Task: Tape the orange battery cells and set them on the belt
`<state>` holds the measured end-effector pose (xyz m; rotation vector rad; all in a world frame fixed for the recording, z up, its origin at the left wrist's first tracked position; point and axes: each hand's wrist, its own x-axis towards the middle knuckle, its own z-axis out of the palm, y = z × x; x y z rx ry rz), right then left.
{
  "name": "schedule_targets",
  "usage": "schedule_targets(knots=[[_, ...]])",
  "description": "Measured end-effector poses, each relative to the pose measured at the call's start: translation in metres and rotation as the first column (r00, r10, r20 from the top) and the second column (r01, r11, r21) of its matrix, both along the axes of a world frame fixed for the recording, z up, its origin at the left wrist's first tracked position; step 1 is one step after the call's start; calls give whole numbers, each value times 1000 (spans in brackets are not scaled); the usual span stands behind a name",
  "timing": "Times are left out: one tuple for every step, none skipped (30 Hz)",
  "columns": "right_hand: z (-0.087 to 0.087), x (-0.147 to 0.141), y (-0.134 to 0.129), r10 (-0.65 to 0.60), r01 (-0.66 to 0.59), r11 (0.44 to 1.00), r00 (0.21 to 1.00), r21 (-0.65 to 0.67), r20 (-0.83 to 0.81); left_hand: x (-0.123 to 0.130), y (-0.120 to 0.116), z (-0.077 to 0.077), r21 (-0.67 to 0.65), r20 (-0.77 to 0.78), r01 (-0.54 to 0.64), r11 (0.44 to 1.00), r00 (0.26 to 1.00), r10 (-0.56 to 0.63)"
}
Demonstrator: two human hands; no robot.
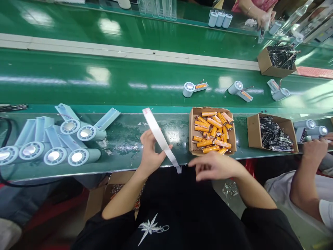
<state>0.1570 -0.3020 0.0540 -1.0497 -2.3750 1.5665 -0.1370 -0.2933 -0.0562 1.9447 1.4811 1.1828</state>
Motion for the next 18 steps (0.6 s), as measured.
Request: schedule_targets(knots=[[5, 7, 15, -108, 101, 985, 993, 143, 39, 2, 0, 1, 15, -9, 15, 1000, 1000, -15], [7, 14, 31, -223, 180, 928, 970, 326, 100, 4, -1, 2, 37, -15, 29, 999, 999, -29], [5, 20, 46, -318, 194, 841, 933, 506, 171, 5, -2, 3, 58, -20, 43, 997, 999, -42], [1, 26, 60, -372, 140, 758, 895, 638, 245, 7, -3, 4, 75, -28, 57, 996, 998, -55], [-5, 32, 72, -385, 48, 703, 865, 709, 323, 8, -5, 5, 87, -35, 68, 994, 997, -65], [-11, 36, 82, -365, -49, 681, 842, 731, 397, 8, -6, 5, 93, -44, 73, 993, 997, -70], [-18, 40, 88, -337, -120, 674, 828, 729, 448, 8, -8, 5, 92, -57, 78, 993, 996, -73], [-23, 44, 93, -315, -156, 670, 825, 726, 469, 8, -9, 5, 89, -73, 82, 993, 994, -76], [-27, 46, 94, -305, -156, 660, 839, 735, 451, 8, -9, 5, 90, -89, 89, 992, 993, -81], [-28, 48, 93, -310, -117, 642, 864, 758, 396, 7, -9, 6, 97, -107, 99, 990, 990, -89], [-27, 49, 89, -333, -42, 614, 892, 788, 307, 7, -9, 7, 108, -126, 111, 988, 987, -98], [-24, 49, 84, -364, 62, 575, 912, 816, 187, 8, -9, 8, 125, -146, 125, 984, 984, -106], [-20, 48, 77, -398, 183, 525, 916, 831, 49, 9, -9, 10, 147, -167, 139, 979, 979, -114], [-14, 46, 70, -426, 306, 466, 900, 830, -93, 10, -9, 12, 169, -188, 153, 974, 975, -121], [-9, 43, 61, -445, 415, 403, 868, 816, -221, 12, -8, 15, 187, -208, 167, 968, 970, -128], [-4, 39, 53, -452, 496, 343, 832, 798, -323, 15, -8, 17, 201, -226, 183, 962, 965, -136], [1, 35, 44, -444, 549, 291, 803, 783, -398, 17, -9, 20, 211, -243, 198, 957, 959, -145], [4, 31, 36, -432, 576, 247, 785, 779, -444, 19, -9, 22, 216, -259, 212, 953, 954, -153]])
